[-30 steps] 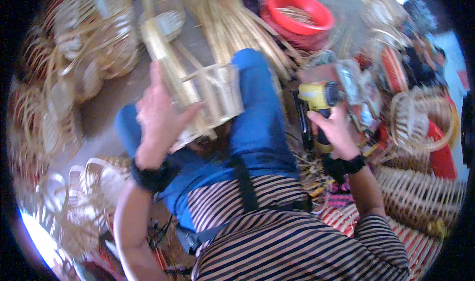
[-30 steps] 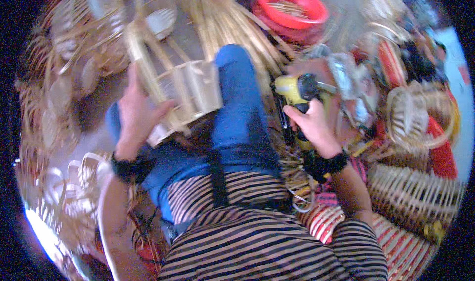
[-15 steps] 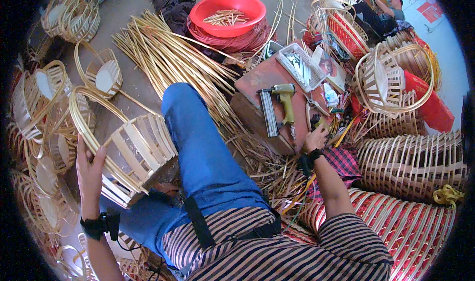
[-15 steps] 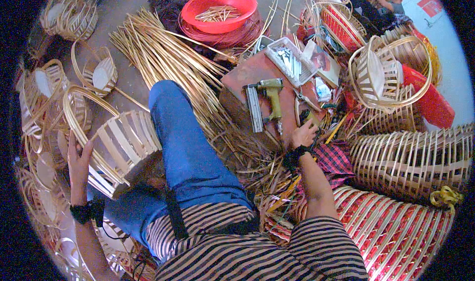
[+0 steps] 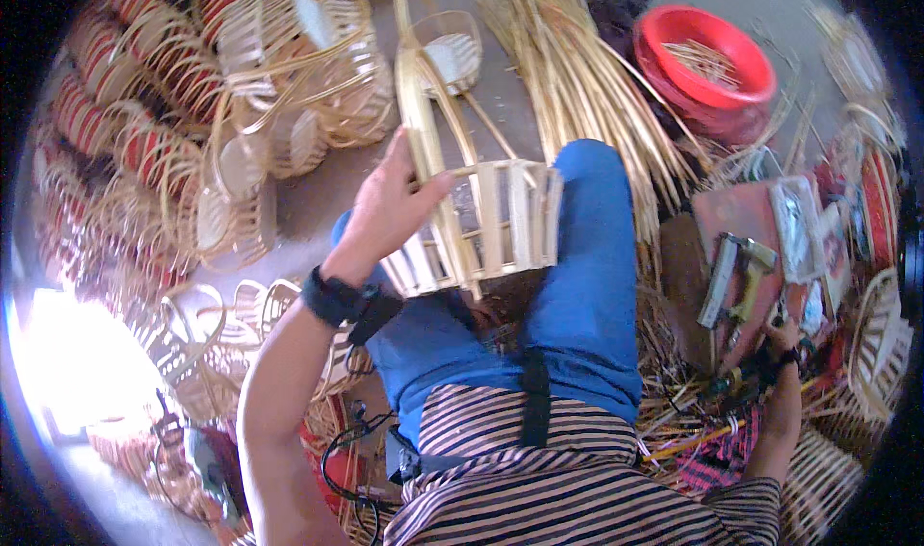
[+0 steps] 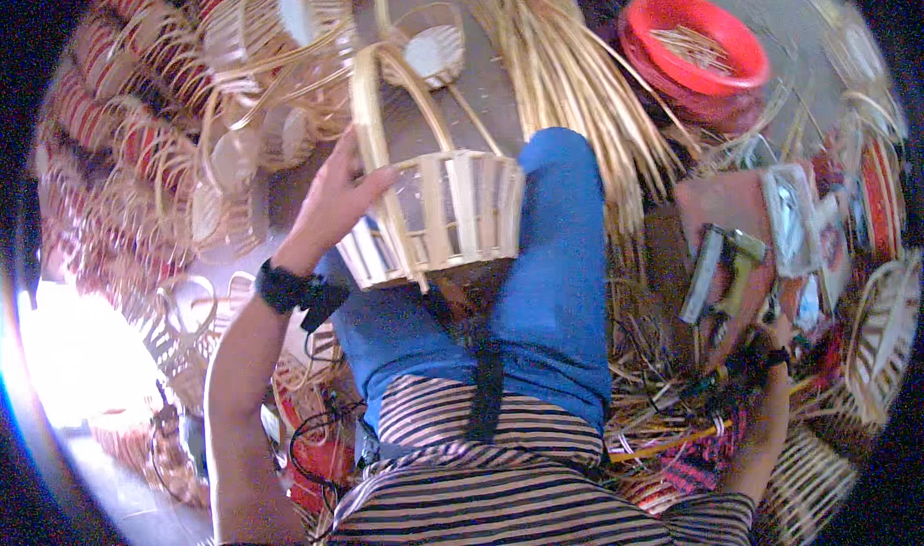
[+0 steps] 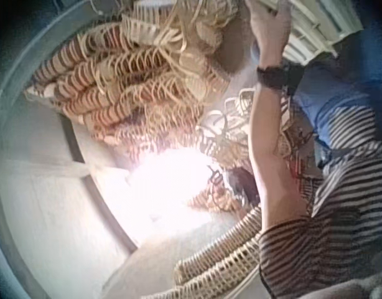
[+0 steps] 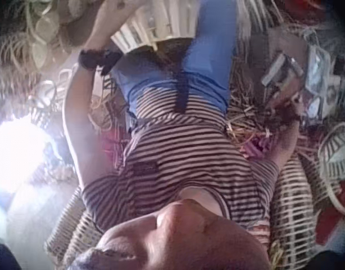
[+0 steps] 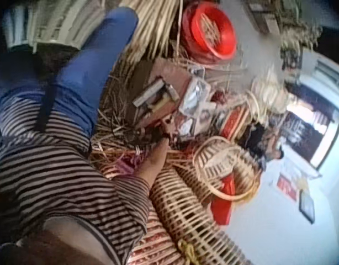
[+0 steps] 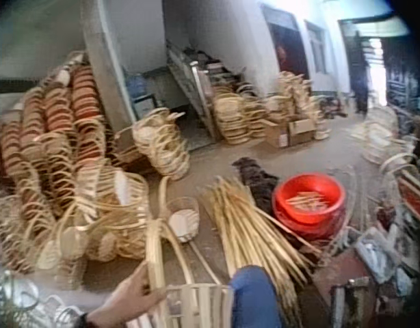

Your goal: The person assembles wicker baskets by attaching curved wooden handles to the base and walls using a pneumatic staple gun and trimming excess material with shears.

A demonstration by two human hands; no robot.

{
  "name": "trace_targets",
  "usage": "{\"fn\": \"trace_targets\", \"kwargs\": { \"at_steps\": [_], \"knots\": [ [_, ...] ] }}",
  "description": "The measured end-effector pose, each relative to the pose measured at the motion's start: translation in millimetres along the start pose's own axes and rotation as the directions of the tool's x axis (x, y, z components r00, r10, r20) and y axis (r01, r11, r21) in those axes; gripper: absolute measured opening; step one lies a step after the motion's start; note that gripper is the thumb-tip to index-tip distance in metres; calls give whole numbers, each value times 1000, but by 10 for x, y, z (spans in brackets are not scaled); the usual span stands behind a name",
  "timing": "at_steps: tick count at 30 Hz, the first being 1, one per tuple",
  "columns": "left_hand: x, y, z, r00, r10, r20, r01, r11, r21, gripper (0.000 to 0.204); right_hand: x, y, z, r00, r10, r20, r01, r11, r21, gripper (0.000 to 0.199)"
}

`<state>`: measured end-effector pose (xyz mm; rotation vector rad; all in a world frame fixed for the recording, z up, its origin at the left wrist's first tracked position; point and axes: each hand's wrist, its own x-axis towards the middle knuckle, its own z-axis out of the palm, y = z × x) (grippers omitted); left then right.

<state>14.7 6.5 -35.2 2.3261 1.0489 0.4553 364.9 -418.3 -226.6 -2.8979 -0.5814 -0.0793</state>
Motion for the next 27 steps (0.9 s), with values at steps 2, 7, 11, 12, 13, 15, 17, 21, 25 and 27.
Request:
{"fn": "trace_targets", "kwargs": {
  "at_steps": [2, 7, 11, 12, 13, 15, 17, 21, 25, 27],
  "knots": [
    [-19, 97, -34, 994, -82, 77, 85, 996, -37, 64, 28, -23, -9, 999, -33, 17, 33, 999, 17, 66],
    [5, 80, 15, 996, -71, 48, 71, 997, -15, 61, 73, 88, -151, 996, -73, 45, 70, 996, 63, 65],
    [-9, -67, -20, 997, 78, 6, -78, 997, 27, 55, 204, -61, -127, 991, -98, 87, 89, 990, 107, 64],
    [-48, -174, -41, 990, 138, -31, -136, 989, 64, 54, 255, -158, -90, 993, -67, 96, 62, 997, 53, 64],
    [-20, -136, -9, 1000, 30, -1, -30, 993, -115, 56, 241, -142, -160, 993, 68, 91, -61, 995, -77, 68],
    [-17, -41, 20, 996, -74, 44, 83, 958, -274, 58, 232, -86, -17, 985, 164, 56, -152, 973, -175, 74],
    [31, -65, 43, 997, -73, 32, 78, 976, -202, 60, 166, -111, -11, 986, 168, 21, -162, 970, -181, 76],
    [0, -176, -49, 997, -74, 2, 73, 979, -189, 61, 134, -207, -15, 998, 69, 12, -64, 965, -255, 76],
    [14, -222, -34, 997, -76, 10, 76, 977, -200, 61, 108, -197, 83, 987, 89, -137, -114, 977, -181, 74],
    [45, -217, -44, 998, -64, 16, 66, 978, -196, 60, 145, -285, -3, 986, 110, -122, -132, 973, -187, 73]
  ]
}}
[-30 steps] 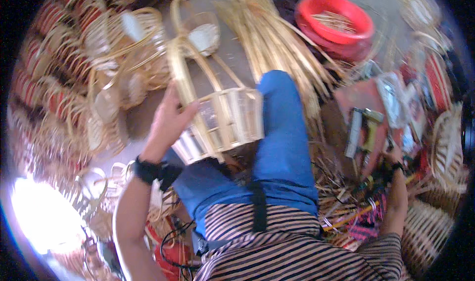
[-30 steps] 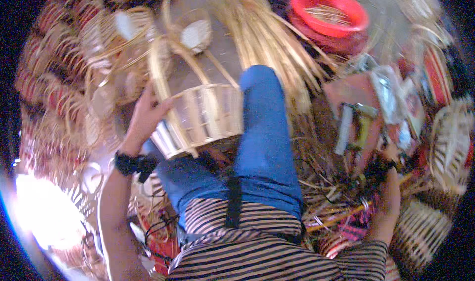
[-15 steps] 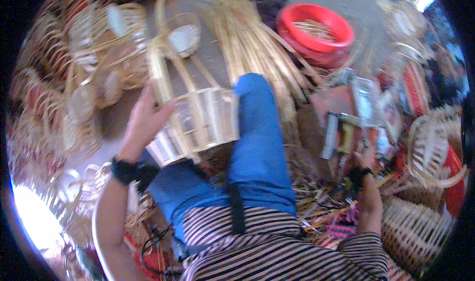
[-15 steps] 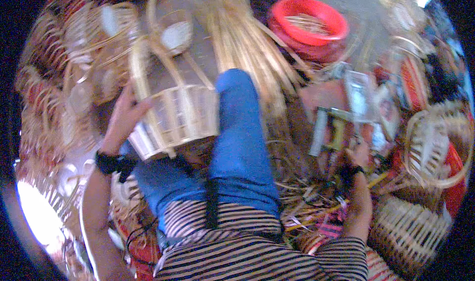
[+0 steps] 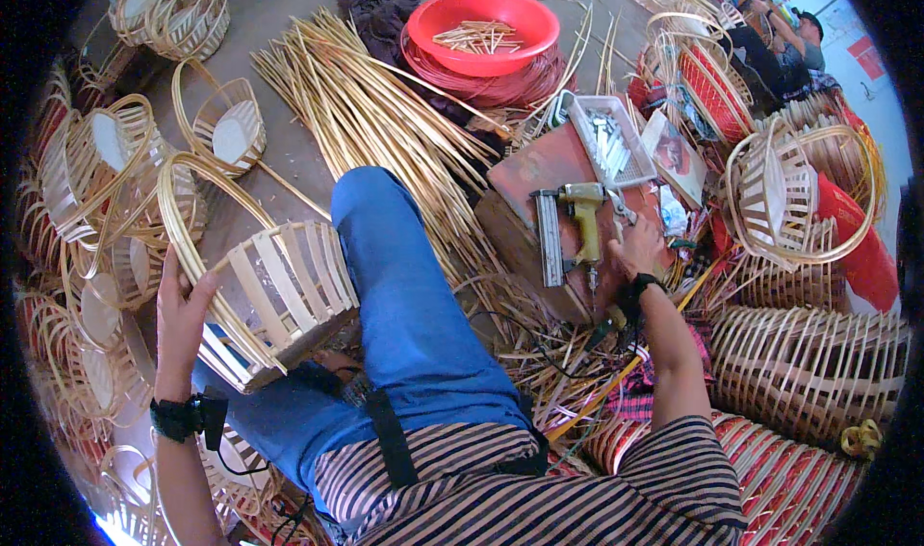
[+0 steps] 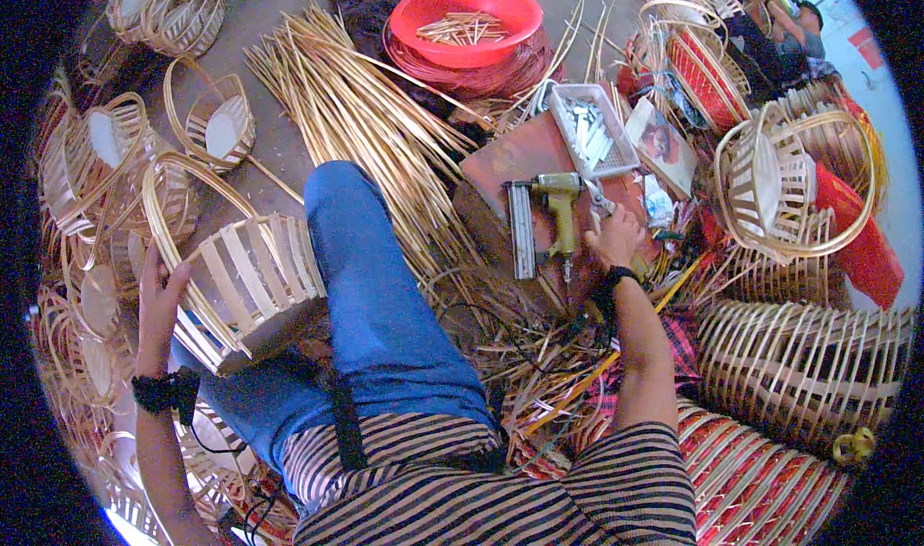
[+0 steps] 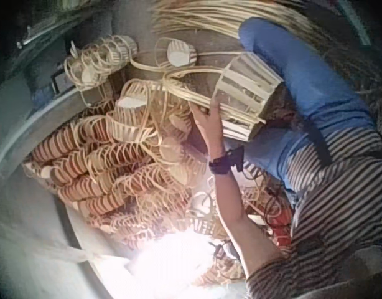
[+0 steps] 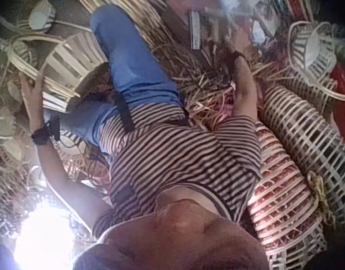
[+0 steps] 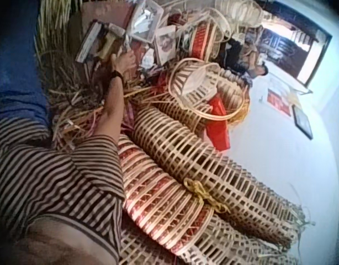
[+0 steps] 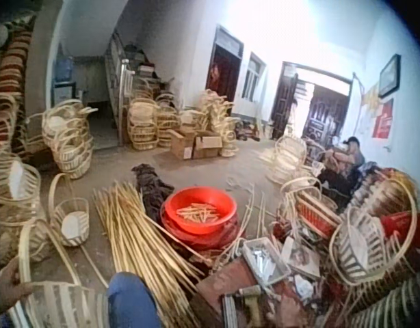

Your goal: The person assembles wicker baskets by attaching curved wooden handles to the base and walls using a pneumatic staple gun and trimming excess material with shears.

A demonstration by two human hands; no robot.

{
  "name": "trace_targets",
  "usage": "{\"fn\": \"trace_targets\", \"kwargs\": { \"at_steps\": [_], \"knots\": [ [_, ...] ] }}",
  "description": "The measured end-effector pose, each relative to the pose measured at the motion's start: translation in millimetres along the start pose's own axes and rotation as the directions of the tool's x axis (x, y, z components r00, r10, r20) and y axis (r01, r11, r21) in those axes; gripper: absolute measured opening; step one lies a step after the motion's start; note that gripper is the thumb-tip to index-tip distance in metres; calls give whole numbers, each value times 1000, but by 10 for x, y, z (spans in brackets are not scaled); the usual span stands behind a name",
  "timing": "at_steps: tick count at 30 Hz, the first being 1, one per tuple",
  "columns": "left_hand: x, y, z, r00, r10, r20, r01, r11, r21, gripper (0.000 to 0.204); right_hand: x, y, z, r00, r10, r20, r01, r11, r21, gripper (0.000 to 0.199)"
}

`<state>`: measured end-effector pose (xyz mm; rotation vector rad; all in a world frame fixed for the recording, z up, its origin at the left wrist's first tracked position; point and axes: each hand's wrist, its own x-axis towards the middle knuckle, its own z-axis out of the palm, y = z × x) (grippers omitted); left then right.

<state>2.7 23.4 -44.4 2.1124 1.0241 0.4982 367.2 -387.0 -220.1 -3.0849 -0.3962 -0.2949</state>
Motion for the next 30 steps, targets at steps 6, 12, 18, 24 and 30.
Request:
{"fn": "trace_targets", "kwargs": {
  "at_steps": [6, 12, 18, 24, 30],
  "knots": [
    [42, 14, 12, 1000, 1, 24, 0, 997, -76, 60, 212, -23, -470, 933, 111, 343, -103, 994, -42, 50],
    [67, -52, 50, 1000, 9, 8, -10, 995, 100, 54, 37, -218, -831, 812, -247, 529, -334, 547, 767, 18],
    [143, 423, 384, 993, 23, -120, 38, 875, 482, 62, -410, -1434, -1579, 427, -818, 384, 80, 457, 886, 27],
    [209, 259, 309, 992, 85, -94, -45, 932, 360, 55, -562, -2291, -1997, -117, -957, 264, 635, 132, 761, 39],
    [248, 278, 411, 986, 139, -97, -88, 910, 405, 56, -486, -2693, -2127, -219, -892, 395, 786, 78, 613, 40]
  ]
}}
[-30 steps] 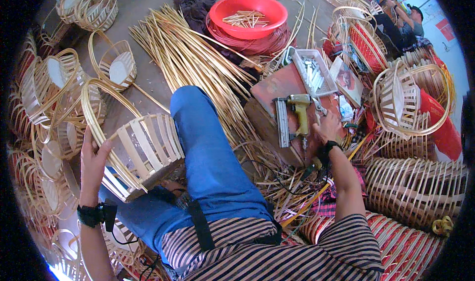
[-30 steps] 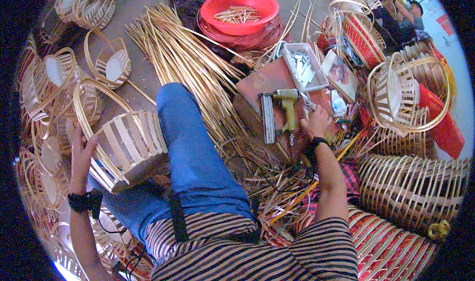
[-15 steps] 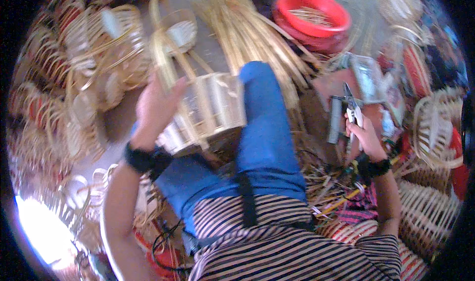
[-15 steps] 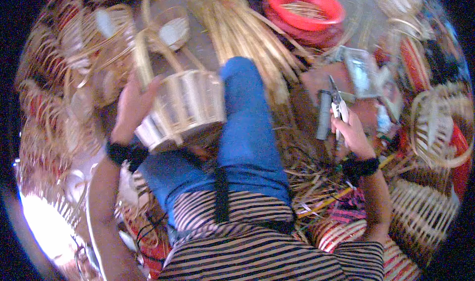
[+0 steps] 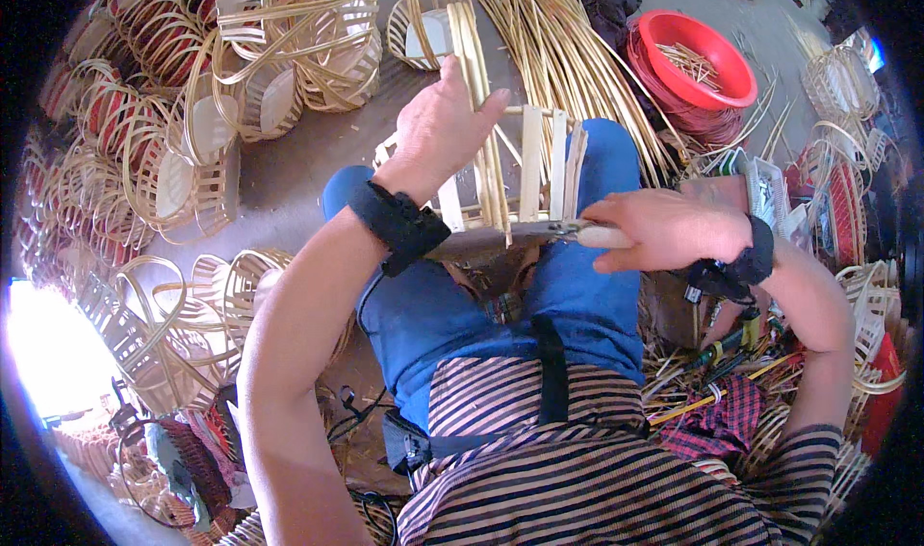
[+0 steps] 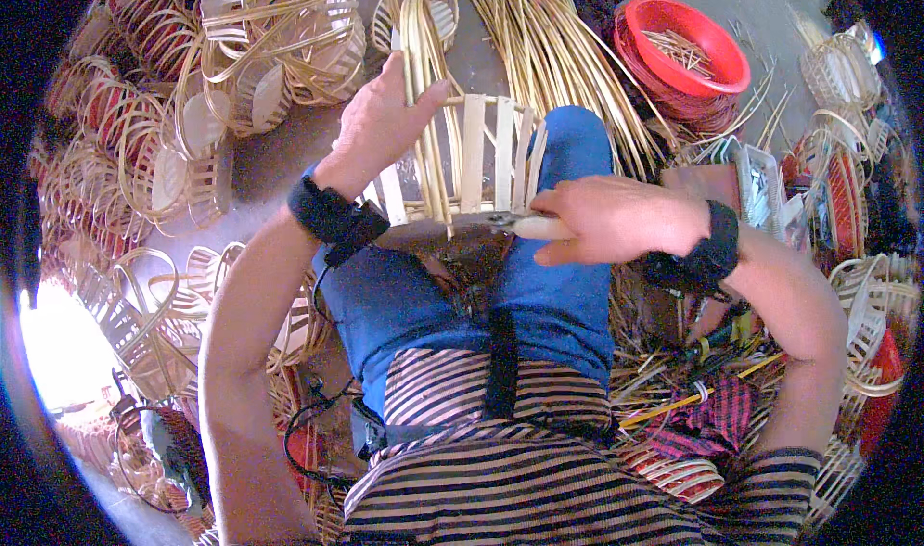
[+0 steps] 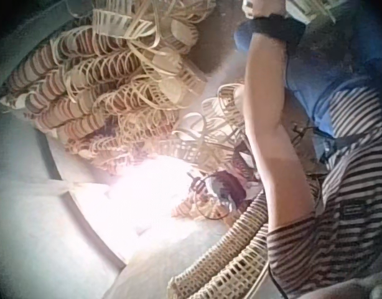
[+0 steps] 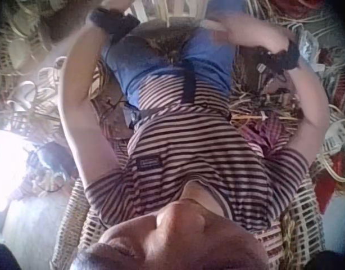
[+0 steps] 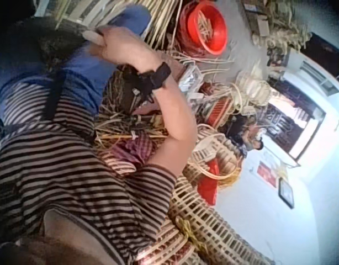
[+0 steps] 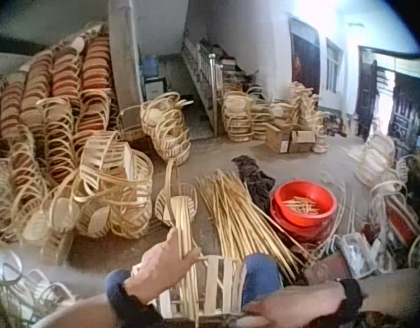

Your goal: The person assembles wicker baskets by attaching curved wooden handles to the base and walls using a pneumatic staple gun and trimming excess material with shears.

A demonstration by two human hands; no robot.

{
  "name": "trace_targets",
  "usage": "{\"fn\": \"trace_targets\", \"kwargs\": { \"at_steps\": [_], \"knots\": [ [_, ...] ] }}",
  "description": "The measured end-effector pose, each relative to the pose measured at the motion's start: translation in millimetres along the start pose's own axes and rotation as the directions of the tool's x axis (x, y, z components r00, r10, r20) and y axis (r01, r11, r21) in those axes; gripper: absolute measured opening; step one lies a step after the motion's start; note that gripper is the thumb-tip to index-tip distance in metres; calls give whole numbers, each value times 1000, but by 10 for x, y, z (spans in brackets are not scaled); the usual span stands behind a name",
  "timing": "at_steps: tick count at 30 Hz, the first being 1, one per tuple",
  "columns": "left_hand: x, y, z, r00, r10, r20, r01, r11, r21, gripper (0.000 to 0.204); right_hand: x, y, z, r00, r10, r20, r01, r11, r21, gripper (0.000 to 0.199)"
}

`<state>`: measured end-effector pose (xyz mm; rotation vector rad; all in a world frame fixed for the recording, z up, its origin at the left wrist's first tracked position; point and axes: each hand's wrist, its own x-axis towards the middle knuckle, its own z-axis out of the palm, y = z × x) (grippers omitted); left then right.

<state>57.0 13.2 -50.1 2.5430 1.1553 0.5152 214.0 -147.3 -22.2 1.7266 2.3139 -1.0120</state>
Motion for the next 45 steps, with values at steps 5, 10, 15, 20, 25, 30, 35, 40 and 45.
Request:
{"fn": "trace_targets", "kwargs": {
  "at_steps": [5, 10, 15, 20, 25, 30, 35, 40, 45],
  "knots": [
    [-15, 41, 18, 1000, -18, -9, 18, 1000, 15, 61, 173, -33, -152, 990, -134, 51, 132, 990, 43, 36],
    [-8, 34, 40, 997, -72, -15, 72, 997, -11, 55, 182, -91, -111, 1000, -23, 20, 22, 999, 45, 34],
    [34, -114, -42, 995, -69, -75, 65, 996, -59, 50, 107, -40, 363, 970, 115, -215, -123, 992, -25, 30],
    [-11, -856, -706, 925, -376, 57, 322, 694, -644, 51, -50, 95, 676, 950, 84, -301, 31, 933, 360, 32],
    [-828, -1637, -1181, 829, -558, -38, 12, 86, -996, 46, -53, 185, 773, 987, -7, -162, 152, 396, 905, 43],
    [-1564, -1653, -1233, 732, -673, -106, -30, 123, -992, 44, 205, 151, 864, 955, -246, -163, 196, 113, 974, 45],
    [-1884, -1604, -1166, 696, -708, -124, -26, 148, -989, 42, 450, 103, 877, 928, -369, -59, 73, 26, 997, 50],
    [-2006, -1586, -1117, 690, -713, -126, -12, 162, -987, 40, 601, 35, 861, 888, -445, -119, 36, -192, 981, 51],
    [-2023, -1590, -1062, 690, -714, -116, -3, 157, -988, 38, 693, 63, 897, 879, -459, -133, -26, -323, 946, 47]
  ]
}}
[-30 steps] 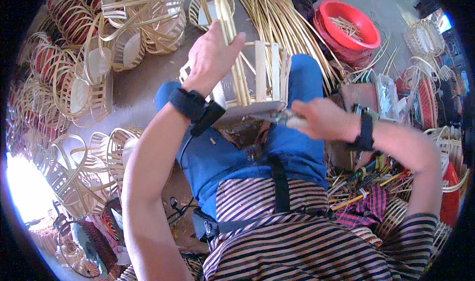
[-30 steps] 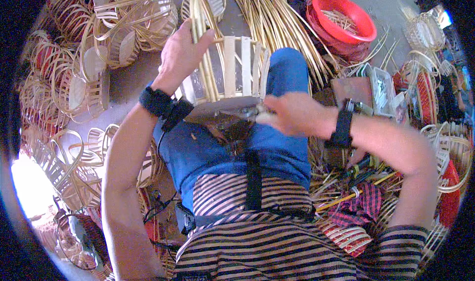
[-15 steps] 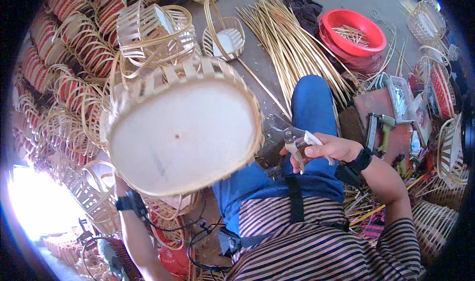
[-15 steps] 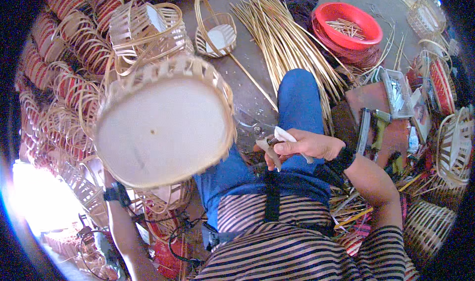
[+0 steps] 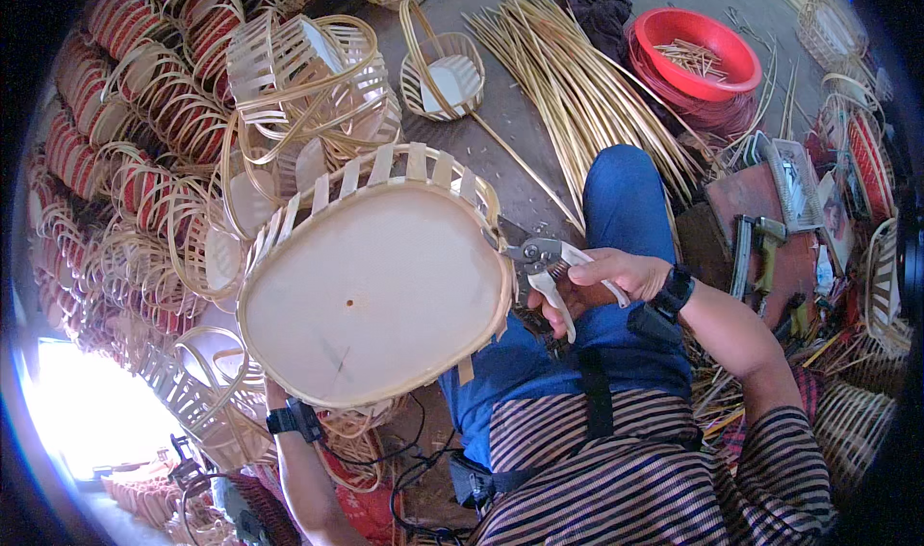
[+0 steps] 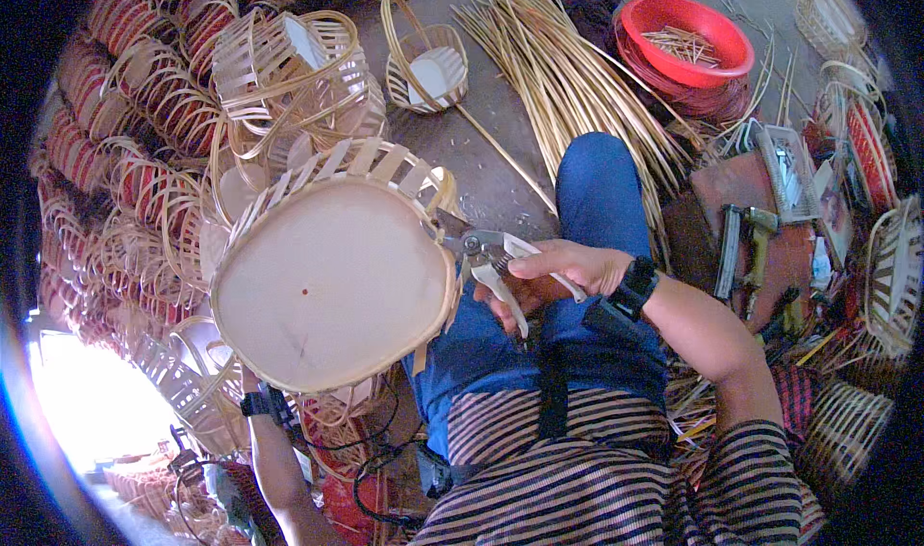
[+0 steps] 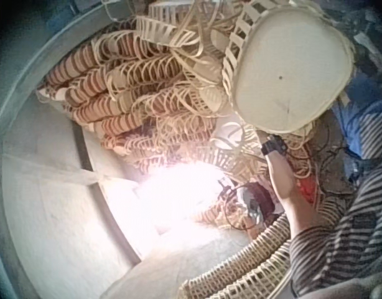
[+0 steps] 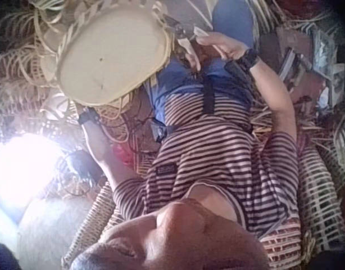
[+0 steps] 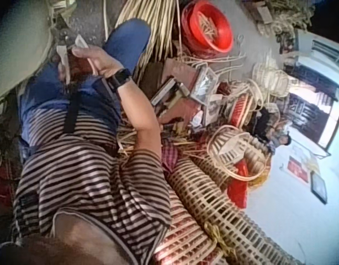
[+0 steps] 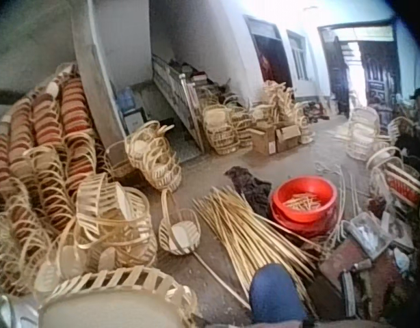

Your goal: The person assembles wicker baskets by attaching curved wooden handles to the base and walls using a pneumatic staple gun and trimming excess material with shears.

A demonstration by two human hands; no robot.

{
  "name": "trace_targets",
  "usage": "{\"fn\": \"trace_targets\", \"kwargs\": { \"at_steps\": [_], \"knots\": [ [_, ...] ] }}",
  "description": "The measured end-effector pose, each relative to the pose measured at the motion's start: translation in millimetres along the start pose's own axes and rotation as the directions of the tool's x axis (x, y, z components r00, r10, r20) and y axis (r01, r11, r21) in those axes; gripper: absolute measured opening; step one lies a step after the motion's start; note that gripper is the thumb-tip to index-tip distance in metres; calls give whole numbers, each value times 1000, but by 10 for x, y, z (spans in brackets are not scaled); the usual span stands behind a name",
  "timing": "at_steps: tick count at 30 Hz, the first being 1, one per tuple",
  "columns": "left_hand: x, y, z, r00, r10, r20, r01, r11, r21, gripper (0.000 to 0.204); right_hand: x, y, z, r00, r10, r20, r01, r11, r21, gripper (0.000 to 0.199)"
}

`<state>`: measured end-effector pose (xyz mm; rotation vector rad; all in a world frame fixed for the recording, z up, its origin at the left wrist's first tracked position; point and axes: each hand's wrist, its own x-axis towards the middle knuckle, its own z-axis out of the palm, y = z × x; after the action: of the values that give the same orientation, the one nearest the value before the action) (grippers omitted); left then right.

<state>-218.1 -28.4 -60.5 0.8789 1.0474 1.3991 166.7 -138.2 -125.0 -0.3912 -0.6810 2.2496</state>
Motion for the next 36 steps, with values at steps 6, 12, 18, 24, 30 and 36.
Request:
{"fn": "trace_targets", "kwargs": {
  "at_steps": [6, 12, 18, 24, 30, 36],
  "knots": [
    [-30, -11, -11, 1000, 5, -4, -5, 1000, 14, 36, 106, 173, 124, 993, -96, -73, 101, 992, 69, 34],
    [-48, 5, 15, 1000, 10, 5, -11, 1000, 27, 34, 20, 259, 315, 955, -52, -291, -26, 966, -258, 27],
    [-109, 22, -18, 1000, 15, -9, -14, 999, 44, 32, -92, 206, 236, 995, 22, -97, -43, 974, -221, 43],
    [-126, 35, 31, 1000, 18, -2, -18, 999, 41, 29, 23, 50, 78, 999, 4, -39, -2, 998, 56, 48],
    [-166, 50, 5, 999, 28, -20, -27, 998, 52, 27, 210, 103, 50, 999, -39, -16, 41, 990, 132, 47],
    [-161, 61, 13, 999, 21, -29, -19, 998, 62, 25, 238, 145, 287, 978, -85, -190, 100, 992, 72, 36]
  ]
}}
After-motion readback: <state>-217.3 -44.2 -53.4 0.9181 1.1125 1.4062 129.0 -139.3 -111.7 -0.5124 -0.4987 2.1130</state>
